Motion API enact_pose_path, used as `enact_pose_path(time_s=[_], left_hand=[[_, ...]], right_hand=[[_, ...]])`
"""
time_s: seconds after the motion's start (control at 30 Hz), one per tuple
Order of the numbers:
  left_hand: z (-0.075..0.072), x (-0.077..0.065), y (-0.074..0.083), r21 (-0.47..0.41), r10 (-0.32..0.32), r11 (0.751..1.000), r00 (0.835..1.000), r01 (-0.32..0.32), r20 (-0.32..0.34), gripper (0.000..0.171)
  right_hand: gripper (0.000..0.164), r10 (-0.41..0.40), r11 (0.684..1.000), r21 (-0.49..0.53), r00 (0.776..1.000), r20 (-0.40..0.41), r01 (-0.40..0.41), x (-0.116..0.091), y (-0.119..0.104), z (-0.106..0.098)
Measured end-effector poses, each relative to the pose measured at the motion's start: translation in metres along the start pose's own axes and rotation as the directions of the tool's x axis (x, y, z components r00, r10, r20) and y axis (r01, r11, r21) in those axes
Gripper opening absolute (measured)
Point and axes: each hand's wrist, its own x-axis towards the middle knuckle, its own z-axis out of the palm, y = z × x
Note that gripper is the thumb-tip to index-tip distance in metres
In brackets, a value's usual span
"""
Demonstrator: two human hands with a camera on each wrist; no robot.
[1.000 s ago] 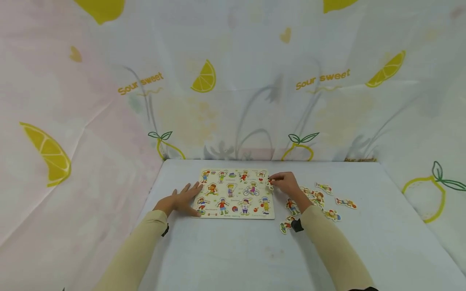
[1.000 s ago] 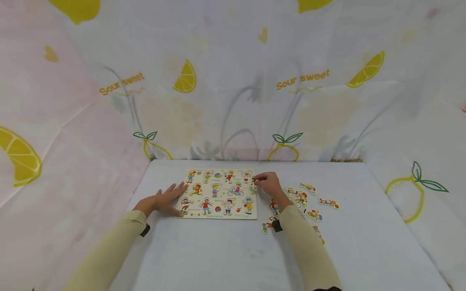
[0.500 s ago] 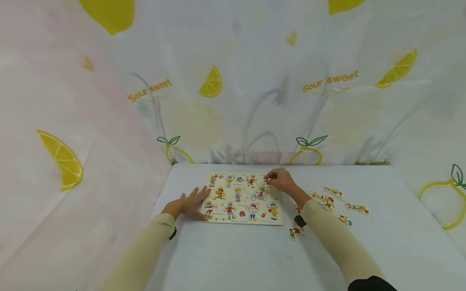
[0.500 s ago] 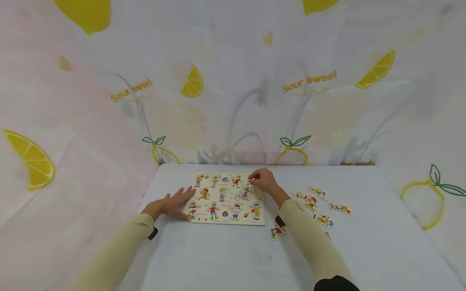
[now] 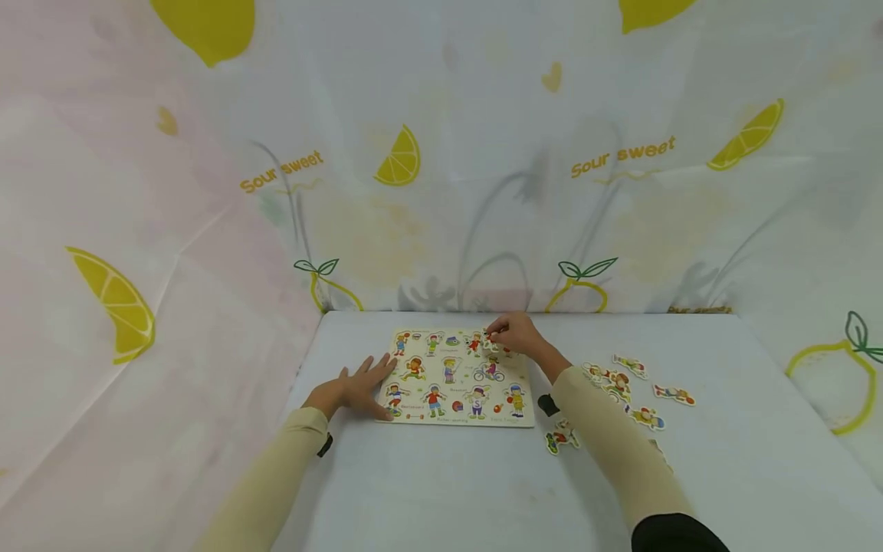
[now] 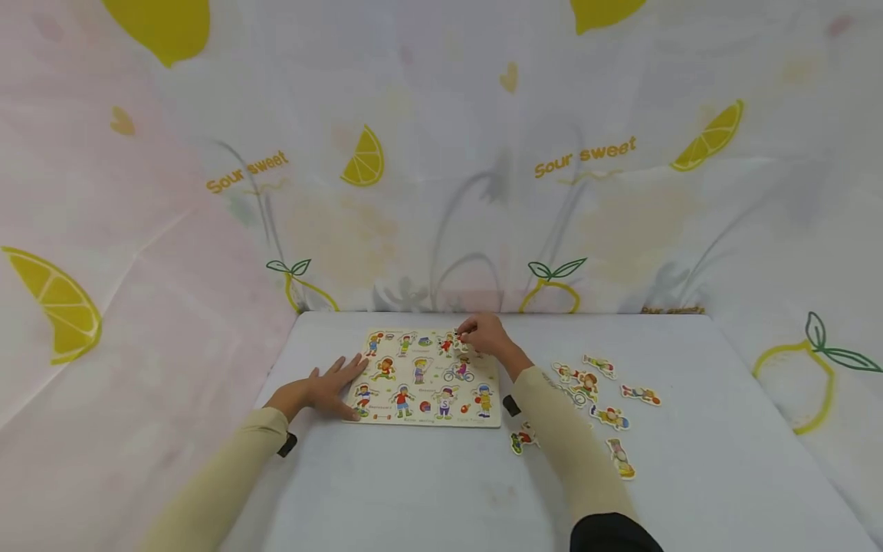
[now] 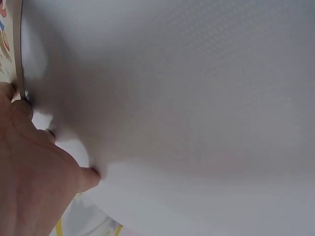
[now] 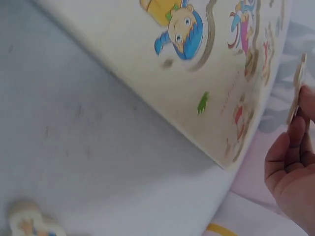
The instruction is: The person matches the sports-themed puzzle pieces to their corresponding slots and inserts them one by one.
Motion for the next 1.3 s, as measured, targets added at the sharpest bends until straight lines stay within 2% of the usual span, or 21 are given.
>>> enact_pose_path(time_s=[0.2, 0.37, 0.53, 0.67, 0.83, 1.0, 1.17, 1.3], left_hand=[[0.000, 0.003, -0.003, 0.007, 0.000, 1.000, 1.000, 0.000, 0.019, 0.124], [0.001, 0.010, -0.012, 0.048, -0.009, 0.999, 1.000, 0.009, 0.005, 0.123], [-0.003, 0.007, -0.012, 0.030, 0.007, 1.000, 1.000, -0.008, 0.021, 0.125], [-0.006, 0.003, -0.008, 0.035, 0.001, 0.999, 1.000, -0.002, 0.029, 0.124], [-0.003, 0.004, -0.002, 0.046, 0.016, 0.999, 1.000, -0.016, 0.004, 0.120], [-0.003, 0.005, 0.002, 0.043, 0.015, 0.999, 1.000, -0.014, -0.019, 0.119], [0.000, 0.006, 0.001, 0.036, 0.005, 0.999, 1.000, -0.005, -0.005, 0.120], [0.000, 0.004, -0.001, 0.035, -0.010, 0.999, 1.000, 0.010, 0.001, 0.120]], right_hand=[[0.017, 0.134, 0.990, 0.046, 0.991, 0.010, -0.135, 0.003, 0.000, 0.010], [0.016, 0.152, 0.988, -0.011, 0.988, -0.030, -0.153, 0.007, -0.001, 0.018], [0.014, 0.147, 0.988, -0.046, 0.989, -0.021, -0.148, 0.011, -0.003, 0.030], [0.016, 0.114, 0.992, -0.048, 0.993, -0.003, -0.114, 0.012, -0.008, 0.035], [0.019, 0.124, 0.988, -0.089, 0.992, -0.018, -0.125, 0.013, -0.012, 0.034], [0.014, 0.117, 0.992, -0.047, 0.993, -0.021, -0.118, 0.018, -0.007, 0.038], [0.009, 0.091, 0.996, 0.000, 0.996, -0.021, -0.091, 0.021, 0.005, 0.046], [0.008, 0.094, 0.992, 0.089, 0.995, -0.029, -0.091, 0.023, 0.010, 0.051]])
